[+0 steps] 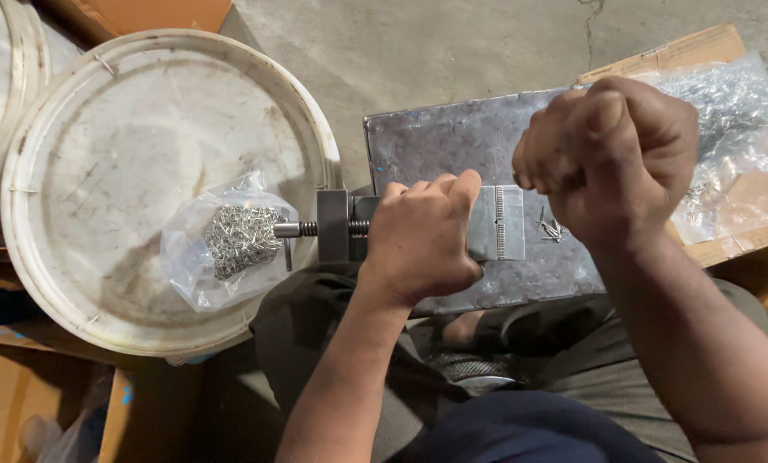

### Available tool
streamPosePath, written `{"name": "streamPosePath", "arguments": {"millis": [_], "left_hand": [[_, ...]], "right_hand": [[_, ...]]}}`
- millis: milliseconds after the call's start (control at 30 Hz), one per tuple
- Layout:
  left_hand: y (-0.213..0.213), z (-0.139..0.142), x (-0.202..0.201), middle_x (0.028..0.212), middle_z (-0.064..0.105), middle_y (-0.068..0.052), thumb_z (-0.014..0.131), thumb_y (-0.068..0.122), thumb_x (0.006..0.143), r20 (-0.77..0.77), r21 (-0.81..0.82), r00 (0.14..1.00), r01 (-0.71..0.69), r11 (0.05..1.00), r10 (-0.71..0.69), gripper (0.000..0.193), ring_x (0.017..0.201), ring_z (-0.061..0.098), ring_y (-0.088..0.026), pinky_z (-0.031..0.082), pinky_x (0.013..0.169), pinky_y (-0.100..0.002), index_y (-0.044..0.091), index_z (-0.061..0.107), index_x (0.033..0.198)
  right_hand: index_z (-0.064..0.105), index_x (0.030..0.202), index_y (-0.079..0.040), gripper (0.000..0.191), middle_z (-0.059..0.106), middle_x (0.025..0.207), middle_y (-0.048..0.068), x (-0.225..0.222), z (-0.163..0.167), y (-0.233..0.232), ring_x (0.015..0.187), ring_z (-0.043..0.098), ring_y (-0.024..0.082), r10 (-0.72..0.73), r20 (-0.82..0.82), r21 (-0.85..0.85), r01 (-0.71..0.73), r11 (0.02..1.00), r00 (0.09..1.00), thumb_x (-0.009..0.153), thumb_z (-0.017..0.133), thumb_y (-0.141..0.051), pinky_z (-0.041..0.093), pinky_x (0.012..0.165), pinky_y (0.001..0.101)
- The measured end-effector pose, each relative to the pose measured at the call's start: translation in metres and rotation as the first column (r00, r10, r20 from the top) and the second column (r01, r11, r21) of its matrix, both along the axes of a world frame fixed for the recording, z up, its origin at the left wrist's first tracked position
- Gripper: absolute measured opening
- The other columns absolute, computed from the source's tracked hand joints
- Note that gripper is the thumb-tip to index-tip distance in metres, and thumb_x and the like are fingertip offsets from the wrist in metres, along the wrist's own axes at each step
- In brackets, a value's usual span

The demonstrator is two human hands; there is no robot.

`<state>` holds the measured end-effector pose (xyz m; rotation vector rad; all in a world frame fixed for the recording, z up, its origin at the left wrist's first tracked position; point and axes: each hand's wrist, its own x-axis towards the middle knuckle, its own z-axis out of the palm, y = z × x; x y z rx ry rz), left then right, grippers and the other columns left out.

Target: The person sits on the floor and sorts small metal screws from a plastic bag into a cardboard box. They use a metal bench vise to hold the bag open while picking out screws with their fingers and placing them into the box.

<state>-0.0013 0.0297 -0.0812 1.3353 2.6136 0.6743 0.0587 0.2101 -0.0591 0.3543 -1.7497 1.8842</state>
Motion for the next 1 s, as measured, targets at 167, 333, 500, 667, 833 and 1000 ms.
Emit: {"name": "streamPosePath", "arguments": {"millis": [167, 333, 500, 667, 833, 1000], "left_hand": [[0.000, 0.004, -0.005, 0.091, 0.068, -0.009, 0.081, 0.026, 0.048, 0.089, 0.010, 0.995, 0.034, 0.999, -0.035, 0.064, 0.089, 0.069, -0.032, 0.047, 0.076, -0.048, 0.011, 0.054, 0.105], [0.000, 0.007, -0.001, 0.097, 0.069, -0.008, 0.079, 0.022, 0.054, 0.050, -0.010, 0.998, 0.031, 0.999, -0.031, 0.062, 0.091, 0.069, -0.031, 0.048, 0.079, -0.048, 0.012, 0.053, 0.110], [0.000, 0.007, -0.001, 0.098, 0.069, -0.009, 0.077, 0.021, 0.059, 0.066, -0.021, 0.998, 0.000, 1.000, 0.001, 0.058, 0.093, 0.069, -0.033, 0.048, 0.082, -0.049, 0.012, 0.054, 0.112], [0.001, 0.012, 0.000, 0.095, 0.069, -0.012, 0.077, 0.020, 0.052, 0.045, 0.028, 0.999, 0.029, 0.999, -0.030, 0.064, 0.089, 0.069, -0.035, 0.046, 0.078, -0.054, 0.008, 0.053, 0.110], [0.002, 0.020, 0.003, 0.101, 0.070, -0.009, 0.075, 0.021, 0.064, 0.138, -0.120, 0.990, 0.032, 0.992, -0.015, 0.048, 0.100, 0.069, -0.032, 0.048, 0.086, -0.050, 0.012, 0.053, 0.106], [0.007, 0.025, 0.003, 0.099, 0.069, -0.011, 0.082, 0.024, 0.052, 0.150, -0.073, 0.989, 0.020, 0.997, -0.009, 0.067, 0.095, 0.068, -0.035, 0.045, 0.082, -0.053, 0.013, 0.052, 0.111]], "right_hand": [[0.048, 0.082, -0.004, 0.045, 0.054, 0.063, 0.009, -0.013, -0.015, -0.011, 0.050, 0.049, 0.014, -0.028, 0.108, 0.225, 0.003, 0.974, 0.994, 0.119, 0.048, -0.028, 0.043, 0.048, 0.0298], [0.050, 0.081, -0.006, 0.044, 0.052, 0.060, 0.005, 0.001, -0.024, 0.001, 0.048, 0.050, 0.009, 0.016, 0.022, 0.075, -0.017, 0.997, 1.000, 0.118, 0.048, -0.030, 0.045, 0.049, 0.0281], [0.046, 0.076, -0.009, 0.047, 0.050, 0.061, 0.007, 0.006, -0.036, -0.005, 0.051, 0.049, 0.012, 0.092, 0.011, 0.070, -0.093, 0.993, 0.996, 0.119, 0.050, -0.027, 0.044, 0.050, 0.0287], [0.044, 0.078, -0.006, 0.047, 0.049, 0.060, 0.007, 0.012, -0.016, -0.007, 0.049, 0.046, 0.012, 0.076, 0.091, 0.036, -0.080, 0.996, 0.993, 0.119, 0.050, -0.029, 0.041, 0.047, 0.0291], [0.047, 0.080, -0.005, 0.044, 0.049, 0.057, 0.004, 0.013, 0.001, -0.006, 0.044, 0.047, 0.010, 0.065, -0.055, -0.013, -0.065, 0.998, 0.996, 0.116, 0.049, -0.030, 0.044, 0.047, 0.0305], [0.047, 0.079, -0.003, 0.051, 0.054, 0.065, 0.009, 0.015, -0.011, -0.011, 0.055, 0.049, 0.013, 0.009, 0.146, 0.190, -0.037, 0.981, 0.989, 0.122, 0.048, -0.030, 0.041, 0.052, 0.0288]]}}
